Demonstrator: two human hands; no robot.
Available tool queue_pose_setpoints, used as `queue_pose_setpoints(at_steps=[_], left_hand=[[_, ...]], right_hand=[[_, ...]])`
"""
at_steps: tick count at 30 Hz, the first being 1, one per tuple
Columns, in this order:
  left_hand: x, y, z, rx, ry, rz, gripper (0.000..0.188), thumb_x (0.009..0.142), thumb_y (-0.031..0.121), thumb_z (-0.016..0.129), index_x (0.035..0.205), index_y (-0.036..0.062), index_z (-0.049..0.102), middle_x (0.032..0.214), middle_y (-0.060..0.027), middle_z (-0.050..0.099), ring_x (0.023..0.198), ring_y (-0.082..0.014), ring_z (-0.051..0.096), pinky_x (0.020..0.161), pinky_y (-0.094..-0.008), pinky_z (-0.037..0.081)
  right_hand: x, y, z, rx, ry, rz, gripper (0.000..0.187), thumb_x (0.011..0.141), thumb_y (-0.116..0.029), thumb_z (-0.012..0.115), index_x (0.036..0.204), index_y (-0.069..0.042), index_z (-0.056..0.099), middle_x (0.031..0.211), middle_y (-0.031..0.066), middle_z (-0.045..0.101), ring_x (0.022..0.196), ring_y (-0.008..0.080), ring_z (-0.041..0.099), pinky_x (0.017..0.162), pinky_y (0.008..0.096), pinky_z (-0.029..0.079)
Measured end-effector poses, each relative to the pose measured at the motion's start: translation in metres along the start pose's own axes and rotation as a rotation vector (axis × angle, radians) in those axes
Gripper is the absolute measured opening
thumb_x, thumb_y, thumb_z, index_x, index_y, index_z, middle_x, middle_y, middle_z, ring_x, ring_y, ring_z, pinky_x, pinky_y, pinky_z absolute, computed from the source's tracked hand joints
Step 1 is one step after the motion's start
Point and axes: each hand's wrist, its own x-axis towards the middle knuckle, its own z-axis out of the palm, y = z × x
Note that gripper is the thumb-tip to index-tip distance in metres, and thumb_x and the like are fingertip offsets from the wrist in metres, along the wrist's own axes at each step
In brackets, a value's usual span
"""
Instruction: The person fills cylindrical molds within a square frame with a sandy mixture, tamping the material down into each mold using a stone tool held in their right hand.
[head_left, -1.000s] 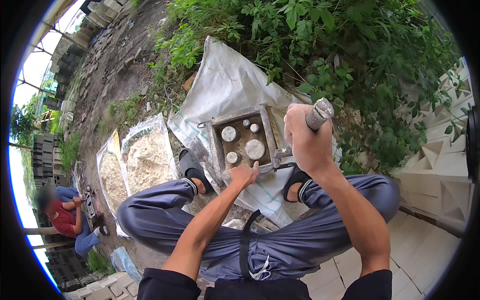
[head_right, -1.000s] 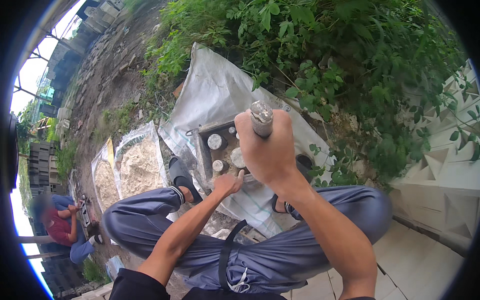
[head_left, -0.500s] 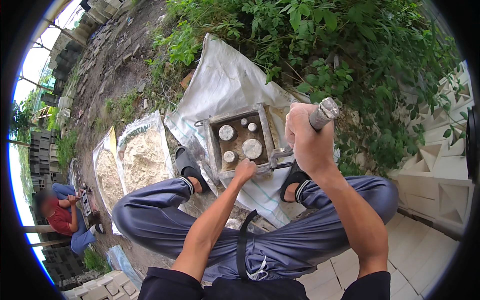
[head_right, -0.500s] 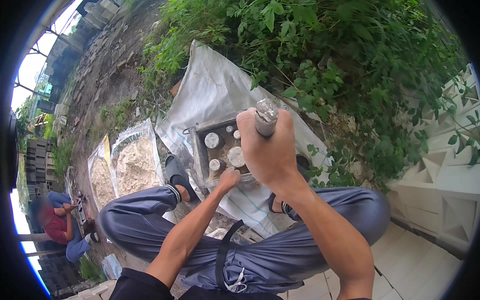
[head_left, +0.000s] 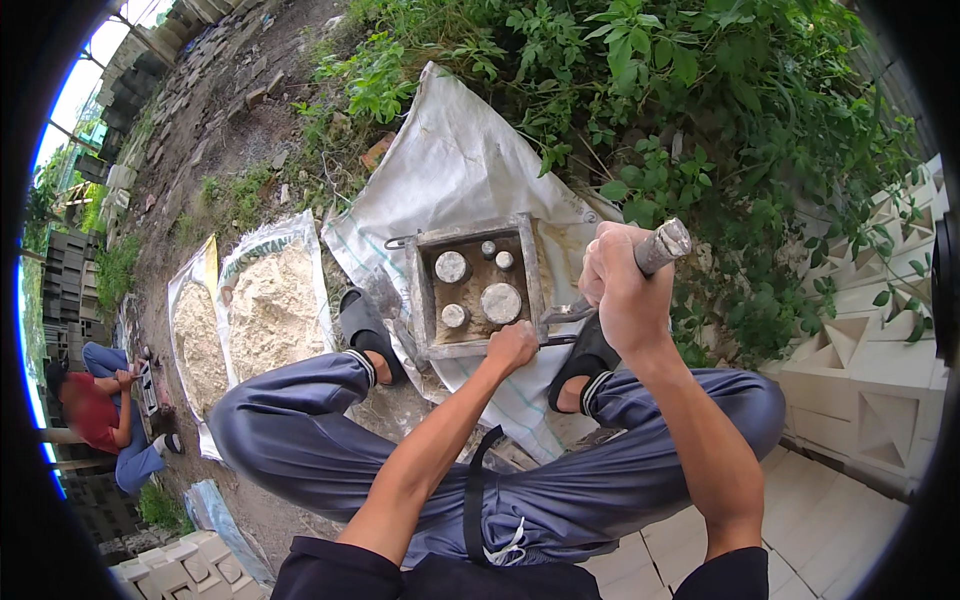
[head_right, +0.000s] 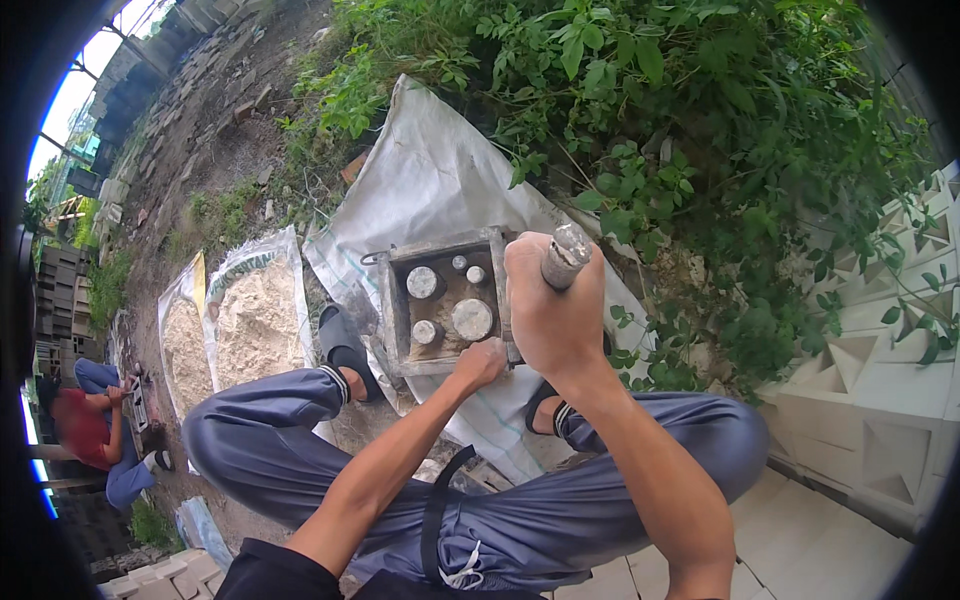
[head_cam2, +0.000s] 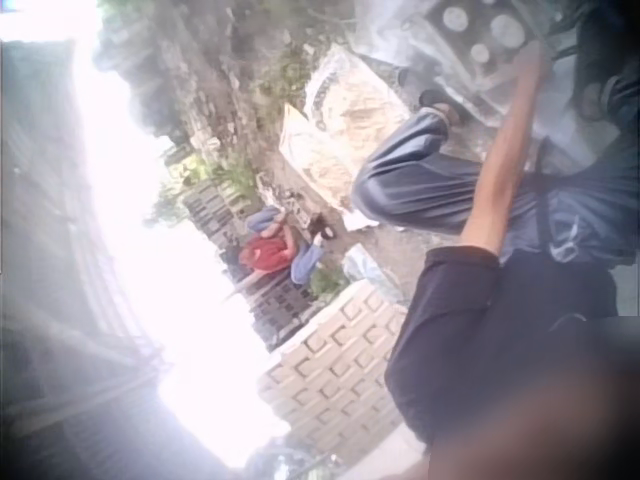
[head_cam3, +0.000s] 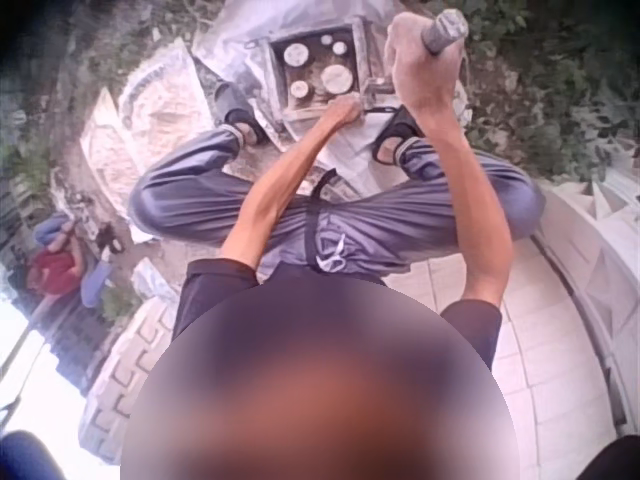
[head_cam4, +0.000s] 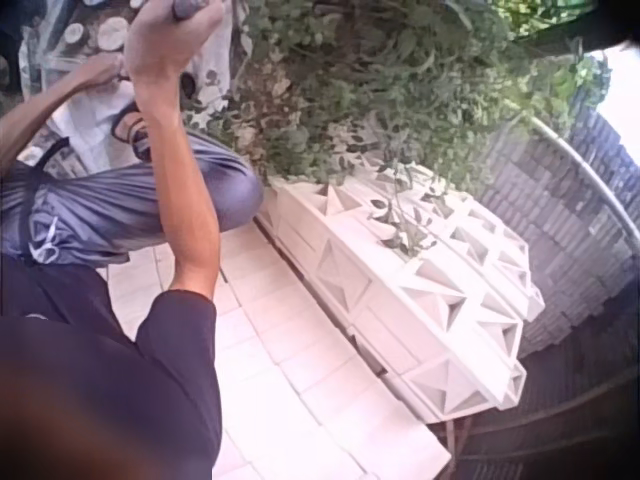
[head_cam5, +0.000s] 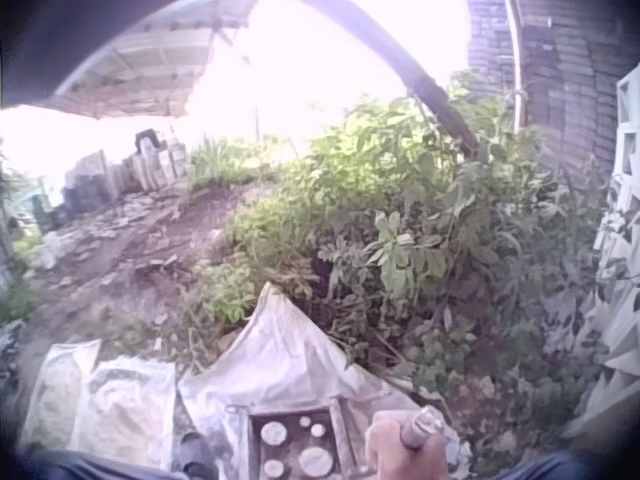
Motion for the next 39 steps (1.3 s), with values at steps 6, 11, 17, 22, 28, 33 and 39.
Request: queue_pose_setpoints(at_steps=[6,11,17,22,28,33,39], left_hand=[[-0.034,-0.013,-0.021,0.162,0.128,-0.018,0.025,0.087,0.024,0.048,0.083,0.0027,0.060,0.081,-0.0181,0.064,0.078,-0.0357,0.062,0.074,-0.0455,0.046],[-0.058,-0.045,-0.047,0.238,0.543,-0.184,0.024,0.085,0.021,0.056,0.096,0.0004,0.058,0.101,-0.0175,0.059,0.101,-0.0327,0.054,0.086,-0.0446,0.040],[-0.028,-0.113,-0.044,0.159,0.825,-0.685,0.051,0.093,0.038,0.044,0.125,-0.0012,0.049,0.115,-0.0225,0.057,0.113,-0.0382,0.051,0.098,-0.0455,0.037],[-0.025,-0.096,-0.070,-0.201,0.628,-0.846,0.059,0.096,0.046,0.036,0.125,-0.0040,0.048,0.110,-0.0286,0.060,0.100,-0.0441,0.057,0.090,-0.0475,0.043],[-0.033,-0.108,-0.074,-0.336,0.513,-0.809,0.068,0.093,0.053,0.038,0.125,-0.0060,0.050,0.105,-0.0340,0.060,0.102,-0.0465,0.057,0.091,-0.0472,0.042],[-0.033,-0.130,-0.065,-0.500,0.558,-0.808,0.079,0.087,0.063,0.043,0.121,-0.0078,0.055,0.106,-0.0337,0.060,0.106,-0.0453,0.056,0.095,-0.0438,0.041],[-0.028,-0.123,-0.078,-0.633,0.503,-0.812,0.082,0.085,0.067,0.044,0.116,-0.0079,0.059,0.108,-0.0315,0.061,0.106,-0.0433,0.056,0.095,-0.0429,0.041]], right_hand=[[0.001,-0.001,-0.002,-0.002,-0.058,-0.044,0.037,0.087,-0.008,0.042,0.054,-0.010,0.027,0.048,-0.0032,0.030,0.040,0.0065,0.025,0.038,0.0258,0.021],[-0.004,0.018,-0.021,-0.096,-0.226,-0.109,0.031,0.080,-0.005,0.046,0.051,-0.002,0.036,0.046,-0.0003,0.036,0.041,0.0063,0.032,0.040,0.0265,0.025],[-0.011,0.030,0.016,-0.070,-0.405,-0.228,0.037,0.077,-0.008,0.046,0.049,-0.005,0.023,0.043,0.0000,0.027,0.038,0.0092,0.023,0.037,0.0268,0.023],[-0.004,0.069,0.019,-0.124,-0.540,-0.146,0.039,0.079,-0.013,0.047,0.049,-0.005,0.024,0.042,0.0006,0.026,0.037,0.0111,0.024,0.037,0.0277,0.023],[0.015,0.085,0.026,-0.280,-0.712,-0.032,0.027,0.078,-0.014,0.049,0.057,0.001,0.041,0.051,0.0080,0.040,0.044,0.0177,0.040,0.045,0.0313,0.033],[0.010,0.083,0.044,-0.374,-0.666,0.041,0.029,0.081,-0.016,0.052,0.058,0.001,0.044,0.052,0.0074,0.037,0.045,0.0198,0.037,0.045,0.0333,0.029],[0.012,0.079,0.048,-0.386,-0.665,-0.315,0.048,0.095,-0.024,0.045,0.054,-0.003,0.031,0.049,0.0036,0.038,0.049,0.0142,0.039,0.046,0.0287,0.031]])
